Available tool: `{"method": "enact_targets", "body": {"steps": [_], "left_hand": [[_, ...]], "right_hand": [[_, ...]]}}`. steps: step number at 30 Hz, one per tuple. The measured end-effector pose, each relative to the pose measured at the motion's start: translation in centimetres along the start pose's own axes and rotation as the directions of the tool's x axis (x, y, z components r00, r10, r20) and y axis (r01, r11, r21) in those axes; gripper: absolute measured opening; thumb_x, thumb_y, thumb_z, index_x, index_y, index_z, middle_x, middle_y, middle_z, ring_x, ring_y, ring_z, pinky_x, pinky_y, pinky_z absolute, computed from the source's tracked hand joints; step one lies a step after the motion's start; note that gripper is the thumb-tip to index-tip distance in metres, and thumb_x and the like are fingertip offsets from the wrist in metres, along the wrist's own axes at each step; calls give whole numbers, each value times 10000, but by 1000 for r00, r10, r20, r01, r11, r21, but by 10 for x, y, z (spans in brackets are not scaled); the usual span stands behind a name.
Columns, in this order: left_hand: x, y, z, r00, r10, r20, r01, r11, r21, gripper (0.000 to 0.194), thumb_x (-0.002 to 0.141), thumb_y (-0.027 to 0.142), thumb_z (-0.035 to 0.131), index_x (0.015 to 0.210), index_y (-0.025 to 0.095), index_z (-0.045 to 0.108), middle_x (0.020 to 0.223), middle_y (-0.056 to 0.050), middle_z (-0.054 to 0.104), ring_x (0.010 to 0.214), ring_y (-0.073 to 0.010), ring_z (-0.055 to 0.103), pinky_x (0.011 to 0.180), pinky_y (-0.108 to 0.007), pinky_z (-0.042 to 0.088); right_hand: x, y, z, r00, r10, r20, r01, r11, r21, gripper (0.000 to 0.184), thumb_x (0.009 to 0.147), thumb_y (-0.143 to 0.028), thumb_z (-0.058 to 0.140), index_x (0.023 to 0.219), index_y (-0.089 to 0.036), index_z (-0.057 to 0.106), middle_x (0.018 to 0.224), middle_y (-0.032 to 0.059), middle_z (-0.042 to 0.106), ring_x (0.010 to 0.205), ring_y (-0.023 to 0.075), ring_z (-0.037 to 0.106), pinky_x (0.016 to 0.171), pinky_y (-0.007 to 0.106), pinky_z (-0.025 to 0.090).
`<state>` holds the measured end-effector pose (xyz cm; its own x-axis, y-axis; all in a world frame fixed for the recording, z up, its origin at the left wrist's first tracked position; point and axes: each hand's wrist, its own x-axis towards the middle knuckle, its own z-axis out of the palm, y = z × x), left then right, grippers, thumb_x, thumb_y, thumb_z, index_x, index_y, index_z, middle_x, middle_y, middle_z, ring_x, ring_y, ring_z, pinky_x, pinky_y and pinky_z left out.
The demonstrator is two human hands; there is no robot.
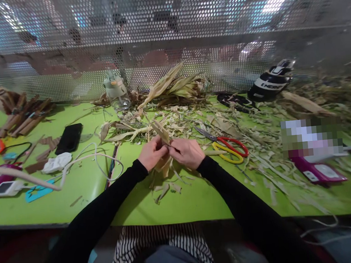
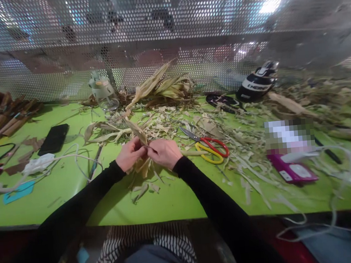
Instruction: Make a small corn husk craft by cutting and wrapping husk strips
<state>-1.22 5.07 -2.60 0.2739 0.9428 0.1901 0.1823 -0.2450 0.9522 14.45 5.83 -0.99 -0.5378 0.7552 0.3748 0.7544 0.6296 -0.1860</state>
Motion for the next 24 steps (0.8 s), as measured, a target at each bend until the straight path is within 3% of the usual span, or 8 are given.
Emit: {"method": "enact_targets", "body": {"steps": [2, 6, 10, 14, 21, 24], "left_hand": [[-1, 0, 0, 999, -31, 15, 31, 999, -8, 147, 763, 241, 474, 880, 161, 512, 658, 27, 561, 546, -101, 528, 556, -220, 452], [-1, 3, 0, 997, -19, -75, 29, 991, 132, 109, 736, 227, 516, 829, 170, 532, 619, 49, 537, 491, -78, 469, 513, -202, 413], [4, 6, -1, 991, -127, -54, 122, 990, -73, 78, 741, 200, 485, 803, 165, 519, 584, 62, 515, 446, -62, 458, 465, -185, 399], [6, 6, -6, 991, -125, -46, 121, 990, -65, 100, 734, 233, 551, 794, 156, 527, 588, 54, 538, 483, -70, 506, 462, -177, 411], [7, 4, -5, 982, -179, -55, 171, 977, -129, 122, 745, 254, 586, 765, 138, 554, 636, 0, 631, 554, -107, 595, 550, -225, 490], [10, -3, -6, 970, -221, -102, 217, 975, -53, 87, 720, 215, 607, 730, 137, 570, 649, -5, 652, 593, -123, 617, 596, -243, 502]], "right_hand": [[0, 2, -1, 1000, -18, 11, 18, 1000, 19, 291, 825, -259, 419, 552, -178, 477, 557, 10, 504, 531, 117, 392, 513, 252, 207], [2, 5, -1, 999, -33, 19, 32, 998, 49, 276, 816, -250, 423, 551, -182, 457, 558, 6, 489, 530, 116, 393, 506, 247, 208], [3, 0, -3, 1000, -25, 1, 25, 997, 75, 285, 871, -269, 372, 617, -185, 470, 573, -2, 487, 535, 115, 415, 515, 235, 236], [3, -3, -5, 999, 21, -34, -17, 994, 105, 270, 902, -326, 380, 690, -186, 474, 626, -6, 499, 542, 115, 430, 517, 230, 263], [4, 4, 4, 981, 174, -86, -122, 899, 421, 232, 896, -346, 456, 740, -185, 517, 642, -21, 502, 574, 115, 458, 546, 230, 330], [2, -3, -2, 981, 154, -120, -76, 869, 489, 212, 876, -328, 511, 741, -178, 577, 676, -4, 550, 623, 127, 504, 581, 249, 381]]}}
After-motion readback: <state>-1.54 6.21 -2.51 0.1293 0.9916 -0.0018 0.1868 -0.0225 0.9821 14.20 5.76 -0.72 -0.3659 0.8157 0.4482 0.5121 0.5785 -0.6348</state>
